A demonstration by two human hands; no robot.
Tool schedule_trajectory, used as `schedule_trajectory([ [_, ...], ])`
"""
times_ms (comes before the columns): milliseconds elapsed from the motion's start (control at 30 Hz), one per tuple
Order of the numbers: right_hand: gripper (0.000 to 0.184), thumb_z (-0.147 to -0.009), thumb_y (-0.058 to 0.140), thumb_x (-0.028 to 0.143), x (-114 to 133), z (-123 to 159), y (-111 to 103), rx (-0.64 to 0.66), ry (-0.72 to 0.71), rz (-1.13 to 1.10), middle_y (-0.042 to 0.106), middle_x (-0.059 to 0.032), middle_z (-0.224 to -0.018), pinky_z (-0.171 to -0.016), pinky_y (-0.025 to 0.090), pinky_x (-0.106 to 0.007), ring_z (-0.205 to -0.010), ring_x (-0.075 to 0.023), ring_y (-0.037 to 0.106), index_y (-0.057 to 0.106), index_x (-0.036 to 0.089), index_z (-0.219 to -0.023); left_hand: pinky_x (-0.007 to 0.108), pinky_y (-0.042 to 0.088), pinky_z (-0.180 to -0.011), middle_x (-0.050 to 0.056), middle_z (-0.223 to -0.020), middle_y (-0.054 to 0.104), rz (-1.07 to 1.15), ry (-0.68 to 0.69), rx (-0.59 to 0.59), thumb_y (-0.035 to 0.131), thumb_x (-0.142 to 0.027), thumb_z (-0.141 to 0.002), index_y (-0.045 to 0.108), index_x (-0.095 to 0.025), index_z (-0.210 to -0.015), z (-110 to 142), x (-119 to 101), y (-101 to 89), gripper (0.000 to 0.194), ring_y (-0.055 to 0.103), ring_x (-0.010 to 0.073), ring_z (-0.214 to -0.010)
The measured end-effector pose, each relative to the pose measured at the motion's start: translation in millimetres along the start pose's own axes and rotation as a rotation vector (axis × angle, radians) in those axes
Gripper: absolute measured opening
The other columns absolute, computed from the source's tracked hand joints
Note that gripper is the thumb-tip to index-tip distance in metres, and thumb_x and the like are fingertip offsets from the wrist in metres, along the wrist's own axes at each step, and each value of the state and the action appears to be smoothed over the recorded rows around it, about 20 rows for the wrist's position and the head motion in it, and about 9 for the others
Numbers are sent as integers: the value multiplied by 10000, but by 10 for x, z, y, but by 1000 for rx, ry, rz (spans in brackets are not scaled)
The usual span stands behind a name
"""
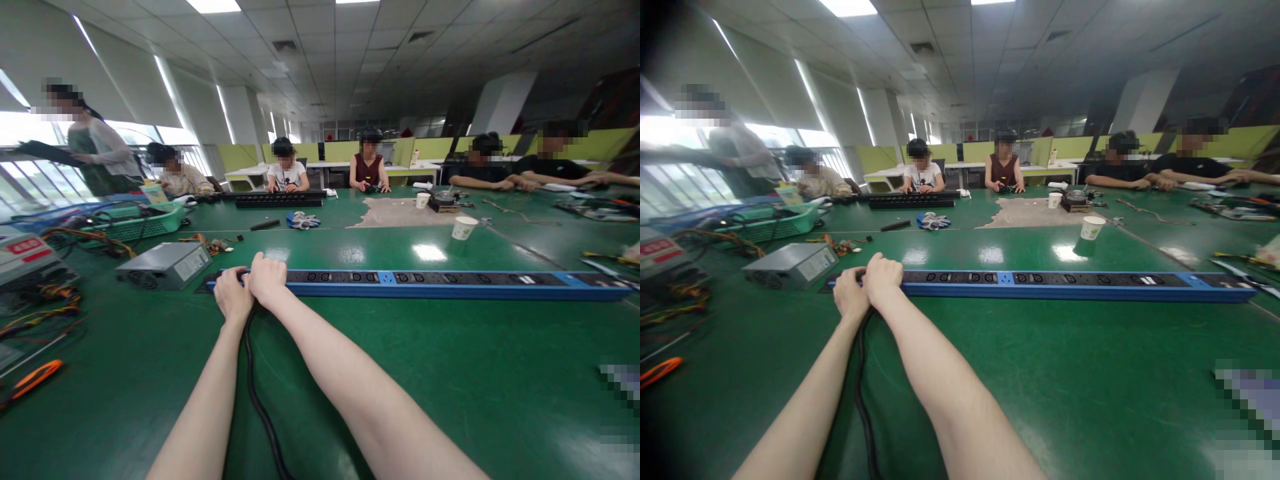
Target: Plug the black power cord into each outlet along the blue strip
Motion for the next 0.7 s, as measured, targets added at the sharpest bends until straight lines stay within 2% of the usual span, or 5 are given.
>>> schedule_trajectory([
  [133, 326, -887, 655, 425, -169, -94, -157, -19, 79, -66, 753, -150, -1045, -854, 549, -361, -1005, -278, 732, 651, 162, -1079, 455, 432, -969, 142, -1160, 660, 33, 11, -3, 458, -289, -970, 663, -192, -1156, 22, -47, -32, 293, 582, 322, -1076],
  [400, 296, -936, 523, 478, -847, -43, -803, -281, 232, -457, 721, 21, -870, -824, 494, -281, -852, -182, 673, 720, 331, -1102, 453, 481, -1028, 102, -1159, 716, 269, -52, -5, 469, -206, -883, 730, -220, -1031, -101, -234, -286, 300, 636, 292, -1135],
  [467, 352, -951, 474, 449, -1044, 24, -871, -320, 265, -540, 712, 20, -850, -810, 483, -248, -835, -165, 666, 735, 326, -1152, 427, 540, -961, 88, -1049, 754, 490, -69, 203, 479, -241, -875, 755, -214, -954, -200, -468, -320, 289, 690, 267, -1039],
  [600, 434, -969, 433, 436, -1307, 112, -887, -339, 301, -613, 717, -6, -882, -800, 476, -212, -851, -152, 676, 723, 287, -1255, 419, 615, -800, 150, -974, 772, 940, -100, 1026, 623, -506, -870, 763, -140, -1009, -87, -1245, -392, 416, 739, 300, -949],
  [700, 451, -996, 426, 442, -1382, 121, -836, -277, 334, -619, 732, -34, -906, -789, 482, -215, -852, -159, 687, 701, 250, -1297, 360, 614, -743, 123, -959, 762, 894, 16, 1311, 795, -535, -770, 744, -181, -1010, 85, -1633, -613, 431, 734, 267, -905],
])
Point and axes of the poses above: each hand's wrist, its own z-axis away from the middle knuckle, its own y-axis out of the palm, x = y × z, the point moved 5 cm from there along -z, towards the middle knuckle
